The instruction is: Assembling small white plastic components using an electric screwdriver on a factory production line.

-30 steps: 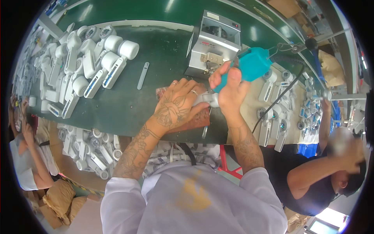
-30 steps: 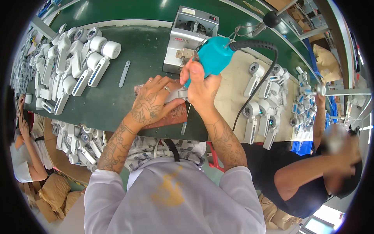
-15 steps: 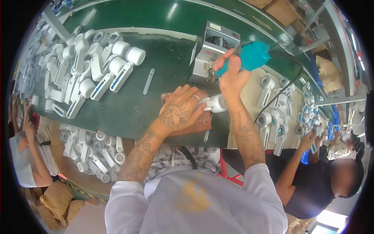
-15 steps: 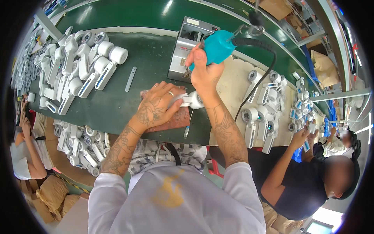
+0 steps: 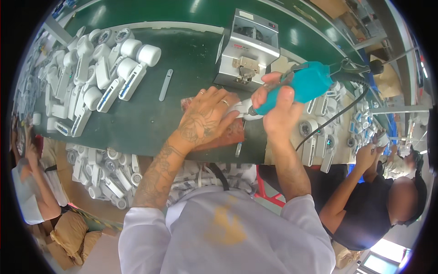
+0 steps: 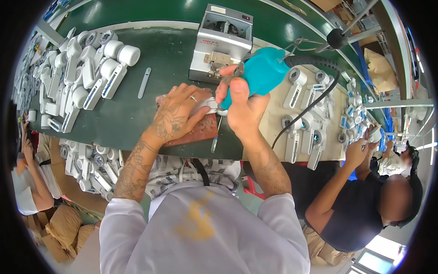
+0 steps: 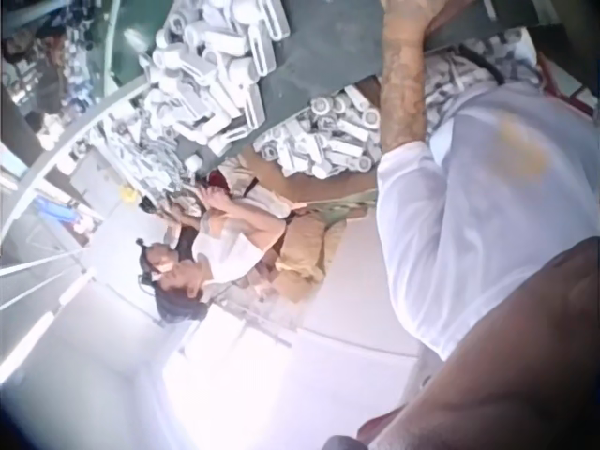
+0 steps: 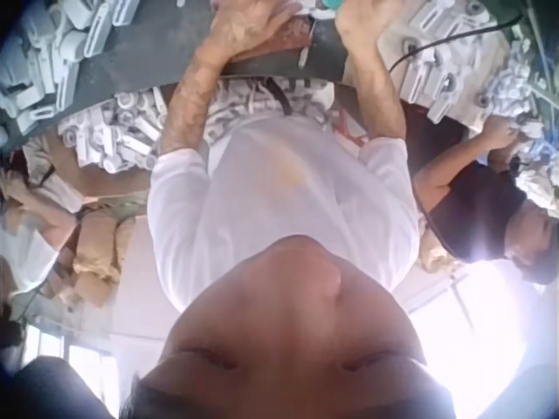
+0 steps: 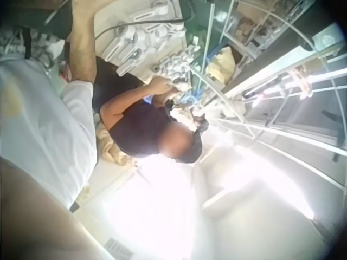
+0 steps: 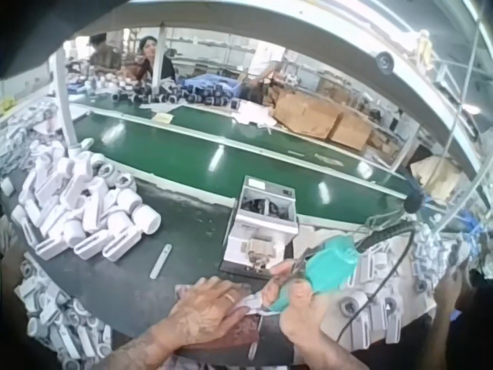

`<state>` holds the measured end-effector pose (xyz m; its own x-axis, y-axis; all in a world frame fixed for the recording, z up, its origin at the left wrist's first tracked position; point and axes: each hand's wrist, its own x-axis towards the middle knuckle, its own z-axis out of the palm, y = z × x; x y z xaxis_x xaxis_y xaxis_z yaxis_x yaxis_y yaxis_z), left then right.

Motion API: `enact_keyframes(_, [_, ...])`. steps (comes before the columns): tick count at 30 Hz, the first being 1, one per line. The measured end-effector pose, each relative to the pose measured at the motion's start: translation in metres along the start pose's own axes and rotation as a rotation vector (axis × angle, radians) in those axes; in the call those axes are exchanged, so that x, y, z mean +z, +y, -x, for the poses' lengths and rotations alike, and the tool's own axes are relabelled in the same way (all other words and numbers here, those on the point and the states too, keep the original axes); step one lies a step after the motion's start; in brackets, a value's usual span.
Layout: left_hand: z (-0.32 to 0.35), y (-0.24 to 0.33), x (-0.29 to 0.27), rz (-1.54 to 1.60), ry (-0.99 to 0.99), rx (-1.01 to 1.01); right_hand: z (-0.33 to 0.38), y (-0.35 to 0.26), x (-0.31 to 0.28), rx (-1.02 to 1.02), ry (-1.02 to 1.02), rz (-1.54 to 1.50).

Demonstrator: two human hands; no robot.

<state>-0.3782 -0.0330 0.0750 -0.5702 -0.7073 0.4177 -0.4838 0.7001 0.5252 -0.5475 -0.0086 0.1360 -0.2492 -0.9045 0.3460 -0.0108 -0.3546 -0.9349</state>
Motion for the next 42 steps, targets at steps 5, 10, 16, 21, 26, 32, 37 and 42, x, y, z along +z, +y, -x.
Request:
enact_keyframes(5, [0.002, -0.001, 0.002, 0.040, -0.074, -0.033, 0.006, 0.008, -0.002, 0.006, 0.007, -0.041])
enact_keyframes(10, [0.000, 0.001, 0.002, 0.050, -0.069, -0.037, 0.010, 0.016, -0.002, -0.014, -0.026, -0.059])
enact_keyframes(16, [-0.008, 0.002, -0.006, 0.070, -0.072, -0.012, 0.006, 0.025, -0.003, 0.002, -0.049, -0.129])
enact_keyframes(21, [0.005, -0.011, -0.004, 0.000, 0.000, 0.013, 0.013, 0.039, 0.003, 0.058, 0.030, -0.144])
enact_keyframes(26, [0.027, 0.010, -0.021, -0.206, 0.148, 0.268, 0.037, -0.007, -0.018, 0.097, 0.127, -0.572])
enact_keyframes(32, [0.075, -0.066, -0.150, 0.126, 0.738, -0.735, 0.078, -0.040, -0.034, -0.051, 0.069, -0.437])
enact_keyframes(37, [0.108, -0.242, -0.268, -0.385, 0.937, -0.680, 0.099, -0.038, -0.038, 0.066, 0.138, -0.360])
enact_keyframes(42, [0.143, -0.348, -0.332, -0.933, 0.582, -0.419, 0.110, -0.023, -0.049, 0.250, 0.205, -0.429])
